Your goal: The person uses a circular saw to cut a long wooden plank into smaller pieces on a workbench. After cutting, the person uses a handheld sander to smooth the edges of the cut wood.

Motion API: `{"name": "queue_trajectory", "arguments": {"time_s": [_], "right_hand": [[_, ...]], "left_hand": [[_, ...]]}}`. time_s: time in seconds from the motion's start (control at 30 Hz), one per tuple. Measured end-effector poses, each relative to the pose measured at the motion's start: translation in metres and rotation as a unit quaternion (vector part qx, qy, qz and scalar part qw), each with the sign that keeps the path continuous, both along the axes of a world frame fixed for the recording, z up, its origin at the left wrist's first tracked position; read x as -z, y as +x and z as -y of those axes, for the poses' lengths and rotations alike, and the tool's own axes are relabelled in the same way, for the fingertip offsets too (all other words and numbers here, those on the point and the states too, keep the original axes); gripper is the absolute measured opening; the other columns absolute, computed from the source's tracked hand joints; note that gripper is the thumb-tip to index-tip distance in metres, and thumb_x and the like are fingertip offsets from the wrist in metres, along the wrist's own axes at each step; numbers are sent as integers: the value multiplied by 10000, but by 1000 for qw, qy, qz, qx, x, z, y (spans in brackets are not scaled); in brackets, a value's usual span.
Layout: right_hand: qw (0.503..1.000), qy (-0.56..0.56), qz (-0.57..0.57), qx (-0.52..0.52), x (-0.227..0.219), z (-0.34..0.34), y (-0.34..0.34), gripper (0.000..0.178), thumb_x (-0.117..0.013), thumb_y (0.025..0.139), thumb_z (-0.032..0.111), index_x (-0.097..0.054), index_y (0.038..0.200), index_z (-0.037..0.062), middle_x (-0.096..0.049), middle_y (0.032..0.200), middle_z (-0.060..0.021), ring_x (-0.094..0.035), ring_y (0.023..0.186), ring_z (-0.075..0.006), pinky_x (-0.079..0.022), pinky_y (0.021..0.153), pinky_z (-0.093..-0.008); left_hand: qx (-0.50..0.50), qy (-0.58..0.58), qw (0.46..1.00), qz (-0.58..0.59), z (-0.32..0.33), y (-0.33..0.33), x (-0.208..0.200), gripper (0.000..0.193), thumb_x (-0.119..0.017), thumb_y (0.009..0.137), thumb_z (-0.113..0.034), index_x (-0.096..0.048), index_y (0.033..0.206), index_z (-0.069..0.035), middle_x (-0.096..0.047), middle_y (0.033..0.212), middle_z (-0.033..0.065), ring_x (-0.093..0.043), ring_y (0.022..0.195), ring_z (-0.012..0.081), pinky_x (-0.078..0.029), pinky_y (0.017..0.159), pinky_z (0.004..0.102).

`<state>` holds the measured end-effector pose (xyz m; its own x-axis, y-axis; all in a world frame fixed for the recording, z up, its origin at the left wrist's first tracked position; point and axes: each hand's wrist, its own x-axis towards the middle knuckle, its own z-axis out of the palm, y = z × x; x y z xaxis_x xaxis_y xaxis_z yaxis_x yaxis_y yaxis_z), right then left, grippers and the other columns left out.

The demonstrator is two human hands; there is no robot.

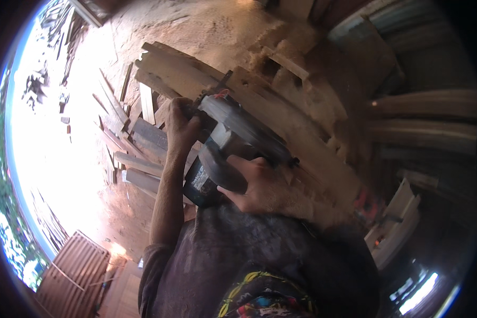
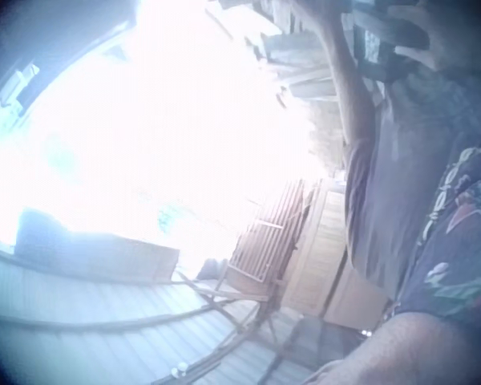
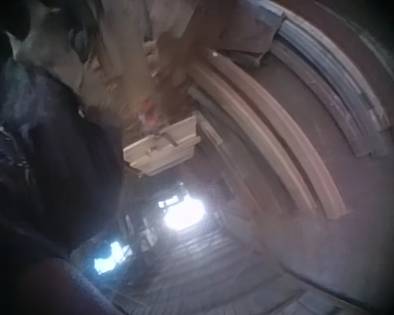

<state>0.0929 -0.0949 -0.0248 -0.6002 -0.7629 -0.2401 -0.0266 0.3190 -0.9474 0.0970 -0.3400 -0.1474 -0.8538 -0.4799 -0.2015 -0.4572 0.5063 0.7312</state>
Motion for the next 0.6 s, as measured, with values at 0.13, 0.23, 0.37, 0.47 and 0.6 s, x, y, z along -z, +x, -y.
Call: {"name": "queue_trajectory", "arguments": {"time_s": [0.13,0.23,0.37,0.47,0.6], "right_hand": [[1000,0,13,5,-15,5,-8,347,-804,880,134,-615,1138,0,-743,965,-272,-746,971,-472,-619,839,-515],[1000,5,19,2,-13,9,-8,343,-812,884,137,-618,1129,-4,-744,983,-273,-748,983,-466,-619,833,-491],[999,19,22,-12,-17,13,-16,342,-817,902,150,-624,1137,-6,-753,1007,-268,-765,1006,-430,-623,843,-467],[999,31,30,-15,-20,16,-18,335,-812,917,158,-627,1143,-6,-760,1004,-259,-775,1014,-409,-625,846,-458],[996,68,47,-19,-22,17,-18,338,-811,921,161,-628,1152,-6,-761,984,-255,-778,1011,-410,-626,846,-448]], "left_hand": [[-13,-17,999,-24,-2,-3,5,395,-714,776,-75,-642,1162,-31,-686,1045,169,-692,1002,325,-552,903,428],[-16,-36,999,-31,1,-3,7,402,-714,796,-74,-631,1189,-53,-676,1068,174,-679,1028,328,-536,905,437],[-29,-1,1000,-8,1,-8,4,399,-713,819,-74,-625,1208,-82,-673,1073,178,-673,1050,349,-525,913,451],[-23,0,1000,4,1,-12,-2,385,-714,833,-82,-623,1207,-79,-675,1084,190,-672,1066,368,-521,922,464],[-25,12,1000,13,2,-14,-11,374,-703,841,-85,-618,1204,-59,-678,1113,211,-669,1092,390,-519,930,485]]}}
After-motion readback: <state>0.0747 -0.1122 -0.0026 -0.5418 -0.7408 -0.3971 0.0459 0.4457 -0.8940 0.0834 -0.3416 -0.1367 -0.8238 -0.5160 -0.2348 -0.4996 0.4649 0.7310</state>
